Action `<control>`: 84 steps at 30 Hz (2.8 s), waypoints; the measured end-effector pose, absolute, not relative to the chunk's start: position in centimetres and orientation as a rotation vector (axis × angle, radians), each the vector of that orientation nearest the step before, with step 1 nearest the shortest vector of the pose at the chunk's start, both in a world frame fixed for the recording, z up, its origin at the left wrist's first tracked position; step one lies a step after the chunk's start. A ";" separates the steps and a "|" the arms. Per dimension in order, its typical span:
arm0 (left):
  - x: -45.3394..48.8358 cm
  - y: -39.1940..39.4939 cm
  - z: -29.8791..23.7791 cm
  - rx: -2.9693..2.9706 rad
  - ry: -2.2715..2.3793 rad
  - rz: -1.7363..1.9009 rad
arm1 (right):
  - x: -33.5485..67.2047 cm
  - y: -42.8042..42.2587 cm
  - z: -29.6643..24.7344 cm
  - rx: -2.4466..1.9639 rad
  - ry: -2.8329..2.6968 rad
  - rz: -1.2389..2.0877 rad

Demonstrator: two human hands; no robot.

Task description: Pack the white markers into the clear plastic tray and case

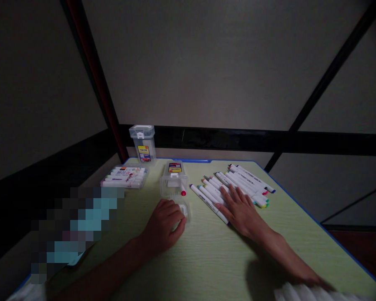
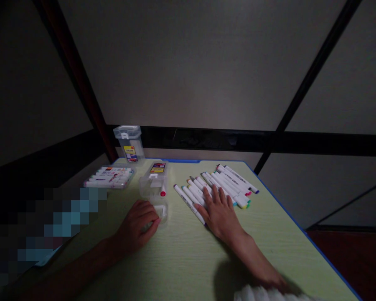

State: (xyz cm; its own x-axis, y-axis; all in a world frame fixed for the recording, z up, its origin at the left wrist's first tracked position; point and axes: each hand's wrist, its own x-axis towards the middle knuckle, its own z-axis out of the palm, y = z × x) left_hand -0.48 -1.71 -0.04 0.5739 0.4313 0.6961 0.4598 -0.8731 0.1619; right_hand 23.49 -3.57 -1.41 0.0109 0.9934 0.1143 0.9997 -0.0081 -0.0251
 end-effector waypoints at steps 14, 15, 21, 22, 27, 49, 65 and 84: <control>-0.4 -1.7 0.0 -2.762 -0.780 -1.191 | 22.0 -4.4 0.1 -2.191 -2.174 -0.042; -0.4 -1.7 0.0 -2.762 -0.780 -1.188 | 22.0 -4.4 0.1 -2.165 -2.184 -0.054; -0.4 -1.9 0.2 -2.758 -0.791 -1.168 | 20.5 -5.1 0.8 -1.785 -2.284 -0.148; -0.4 -1.9 0.2 -2.758 -0.792 -1.168 | 20.1 -5.2 1.0 -1.742 -2.287 -0.134; -0.4 -1.8 0.1 -2.759 -0.782 -1.172 | 19.0 -5.9 1.5 -1.673 -2.364 -0.089; -0.4 -1.9 -0.2 -2.803 -0.747 -1.161 | 18.2 -7.0 1.2 -1.722 -2.454 0.165; -0.4 -2.3 0.4 -2.790 -0.633 -1.221 | 17.9 -6.9 0.7 -1.481 -1.813 0.684; -0.3 -3.5 0.8 -2.824 -0.456 -1.202 | 16.8 -6.3 0.8 -0.873 -0.873 1.459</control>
State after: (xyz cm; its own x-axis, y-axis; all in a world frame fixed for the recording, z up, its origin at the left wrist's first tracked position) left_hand -0.27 -3.49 0.80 0.6566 0.2526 0.7107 0.2824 -0.9560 0.0788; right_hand 16.78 -6.31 0.84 -0.0558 0.9978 -0.0347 -0.4408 -0.0558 -0.8959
